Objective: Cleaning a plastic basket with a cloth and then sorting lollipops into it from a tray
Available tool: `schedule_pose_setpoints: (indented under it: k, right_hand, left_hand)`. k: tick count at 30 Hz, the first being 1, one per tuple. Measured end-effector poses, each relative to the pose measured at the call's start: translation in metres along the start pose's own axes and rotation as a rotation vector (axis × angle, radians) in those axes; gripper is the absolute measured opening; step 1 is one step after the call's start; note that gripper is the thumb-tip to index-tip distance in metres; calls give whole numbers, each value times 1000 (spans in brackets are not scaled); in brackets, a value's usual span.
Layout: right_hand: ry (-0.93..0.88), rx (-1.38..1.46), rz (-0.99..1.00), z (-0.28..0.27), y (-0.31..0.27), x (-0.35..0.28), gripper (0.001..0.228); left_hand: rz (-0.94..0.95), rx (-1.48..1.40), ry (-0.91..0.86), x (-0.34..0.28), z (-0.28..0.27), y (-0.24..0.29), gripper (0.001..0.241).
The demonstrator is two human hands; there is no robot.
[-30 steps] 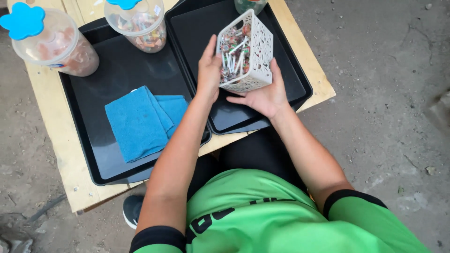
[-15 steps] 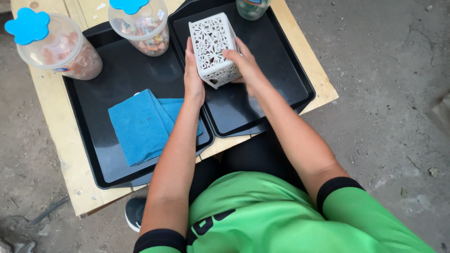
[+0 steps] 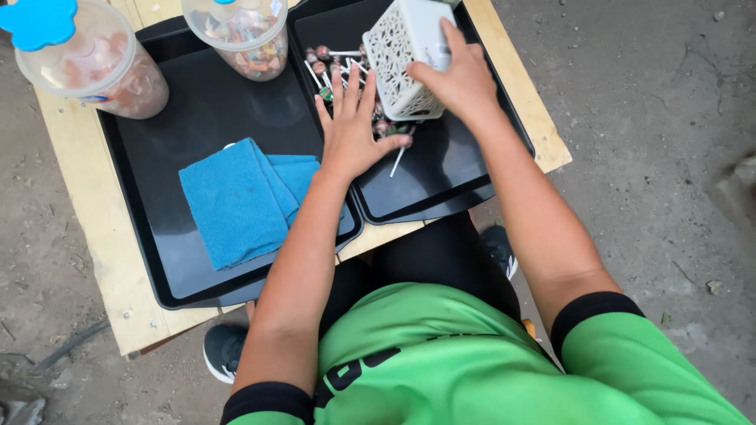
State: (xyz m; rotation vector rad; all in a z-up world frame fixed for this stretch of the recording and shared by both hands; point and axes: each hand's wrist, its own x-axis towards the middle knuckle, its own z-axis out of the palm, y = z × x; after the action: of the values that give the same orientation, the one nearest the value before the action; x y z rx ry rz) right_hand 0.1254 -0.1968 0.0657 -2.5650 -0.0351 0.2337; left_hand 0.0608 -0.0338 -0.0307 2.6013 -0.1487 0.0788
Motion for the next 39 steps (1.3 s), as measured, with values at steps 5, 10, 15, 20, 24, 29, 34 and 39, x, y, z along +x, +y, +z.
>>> schedule_pose_setpoints:
  k: [5,10,15,20,24,29,34,39]
  right_hand:
    - [170,-55,-74,-16,20,8,76]
    - [479,111,-389,-12,30,-11,60]
    - [450,331,-574,10,29,-33,64]
    - [548,282,-656,35,14,-63,65]
    - [644,246,-985,39,-46,-116,12]
    - [-377,-94,-1032,141,-108,-124,55]
    - [-506,-464,-755,257,-119,-98,67]
    - [-205,1,-913,214,-119,-95,48]
  left_hand:
    - [14,216,45,1,11,-3,109]
    - [106,-128,189,2,16,-4,108]
    - [189,-1606,196,6,15,10,87]
    - [215,-1940,84,7,26,6,55]
    - [61,-1843,274,23,40,9,44]
    - [366,-1723,141,16,53,9,49]
    - [311,-1748,112,7,26,16,26]
    - [293,-1721,165,18,37,-5,25]
